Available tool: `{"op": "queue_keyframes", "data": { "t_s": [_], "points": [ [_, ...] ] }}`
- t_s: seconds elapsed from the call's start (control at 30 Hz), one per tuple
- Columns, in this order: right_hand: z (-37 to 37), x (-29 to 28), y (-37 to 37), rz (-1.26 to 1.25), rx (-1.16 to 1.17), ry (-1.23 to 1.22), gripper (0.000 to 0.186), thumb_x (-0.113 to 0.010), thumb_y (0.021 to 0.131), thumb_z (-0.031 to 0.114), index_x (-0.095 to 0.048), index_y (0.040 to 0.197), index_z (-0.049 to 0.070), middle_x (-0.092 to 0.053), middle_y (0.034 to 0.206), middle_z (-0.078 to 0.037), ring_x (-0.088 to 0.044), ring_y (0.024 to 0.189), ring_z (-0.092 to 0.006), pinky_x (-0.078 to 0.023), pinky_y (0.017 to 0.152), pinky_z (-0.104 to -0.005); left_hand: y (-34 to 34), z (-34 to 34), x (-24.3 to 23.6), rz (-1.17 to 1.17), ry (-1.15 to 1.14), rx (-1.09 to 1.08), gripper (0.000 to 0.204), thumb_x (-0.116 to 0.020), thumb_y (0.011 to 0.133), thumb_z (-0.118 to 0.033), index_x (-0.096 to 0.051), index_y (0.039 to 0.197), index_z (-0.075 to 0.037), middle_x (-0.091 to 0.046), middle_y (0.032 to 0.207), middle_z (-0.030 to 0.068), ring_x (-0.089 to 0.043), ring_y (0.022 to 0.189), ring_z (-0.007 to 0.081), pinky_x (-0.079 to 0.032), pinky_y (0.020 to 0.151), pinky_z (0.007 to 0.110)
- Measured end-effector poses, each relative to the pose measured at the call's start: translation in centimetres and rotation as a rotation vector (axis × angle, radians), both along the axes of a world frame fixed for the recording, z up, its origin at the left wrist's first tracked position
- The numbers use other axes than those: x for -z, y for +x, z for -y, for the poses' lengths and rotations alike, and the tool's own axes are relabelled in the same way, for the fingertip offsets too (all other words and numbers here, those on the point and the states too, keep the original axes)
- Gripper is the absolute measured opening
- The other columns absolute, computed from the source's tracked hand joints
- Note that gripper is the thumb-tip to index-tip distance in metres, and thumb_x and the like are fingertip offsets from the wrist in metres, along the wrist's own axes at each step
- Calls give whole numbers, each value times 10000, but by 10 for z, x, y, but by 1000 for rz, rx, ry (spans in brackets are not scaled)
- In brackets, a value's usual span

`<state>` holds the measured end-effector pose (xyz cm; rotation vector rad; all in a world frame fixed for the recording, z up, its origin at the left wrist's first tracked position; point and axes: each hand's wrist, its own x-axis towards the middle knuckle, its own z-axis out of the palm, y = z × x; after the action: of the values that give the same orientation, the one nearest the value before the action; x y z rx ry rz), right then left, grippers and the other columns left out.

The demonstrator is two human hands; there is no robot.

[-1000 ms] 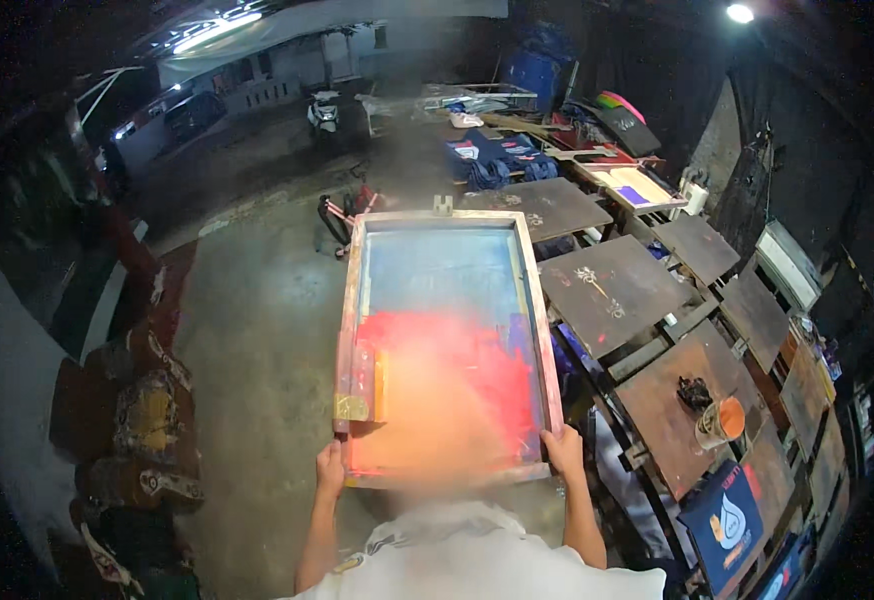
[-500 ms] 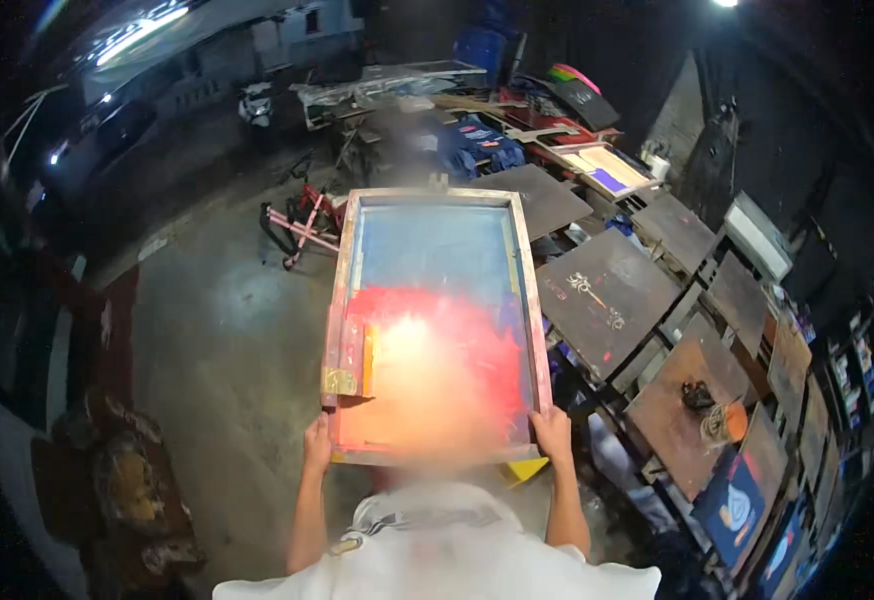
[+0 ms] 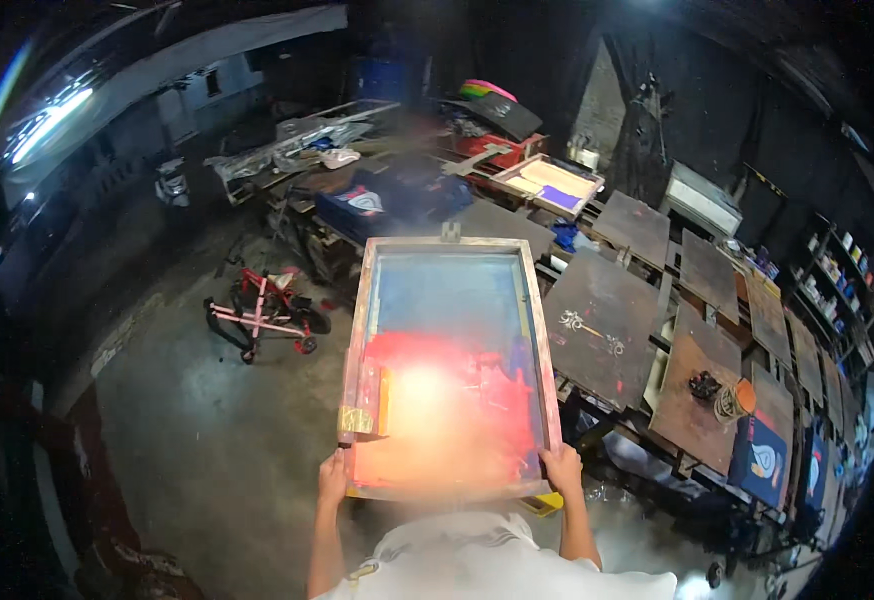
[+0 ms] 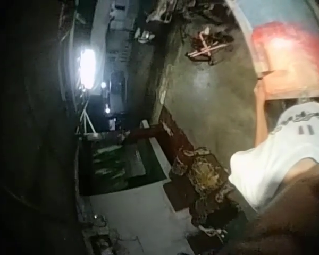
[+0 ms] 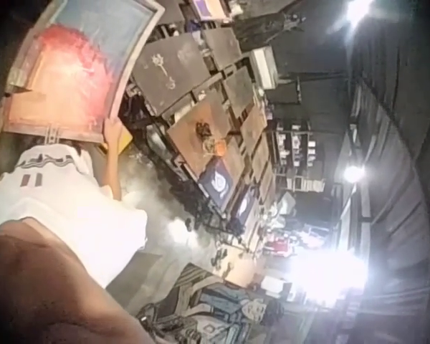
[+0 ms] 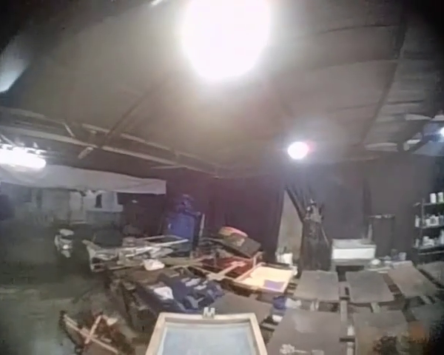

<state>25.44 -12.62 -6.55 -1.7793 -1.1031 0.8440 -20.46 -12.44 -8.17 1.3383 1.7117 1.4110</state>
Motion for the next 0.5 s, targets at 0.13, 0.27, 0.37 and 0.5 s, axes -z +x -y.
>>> {"op": "queue_keyframes", "data": {
  "t_s": [0.13, 0.27, 0.37, 0.5],
  "points": [
    [16, 17, -6, 23, 63, 21, 397, -718, 760, 326, -678, 847, -59, -675, 778, -262, -702, 781, -383, -527, 703, -451, -10, -3, -18, -8, -75, 92, 500, -447, 1047, -421, -633, 879, 12, -520, 703, -27, -463, 664, 103, -419, 624, 304],
    [42, 36, -10, 150, 154, 72, 393, -723, 772, 317, -681, 846, -66, -674, 770, -265, -709, 770, -364, -526, 694, -443, -18, 3, -41, -28, -117, 168, 502, -446, 1047, -405, -638, 906, 37, -566, 725, -10, -490, 688, 112, -440, 647, 318],
    [73, 37, -22, 126, 218, 103, 399, -720, 782, 323, -680, 832, -70, -668, 732, -258, -706, 722, -347, -517, 677, -441, -32, 1, -52, -164, -166, 184, 490, -443, 1048, -376, -649, 942, 57, -612, 759, 11, -511, 710, 123, -460, 679, 331],
    [116, 19, -34, 75, 221, 40, 398, -704, 787, 319, -667, 830, -75, -663, 725, -246, -683, 681, -312, -498, 641, -425, -45, 21, -59, -83, -65, 259, 476, -447, 1042, -350, -652, 992, 77, -656, 816, 62, -547, 761, 132, -476, 721, 336]
  ]
}}
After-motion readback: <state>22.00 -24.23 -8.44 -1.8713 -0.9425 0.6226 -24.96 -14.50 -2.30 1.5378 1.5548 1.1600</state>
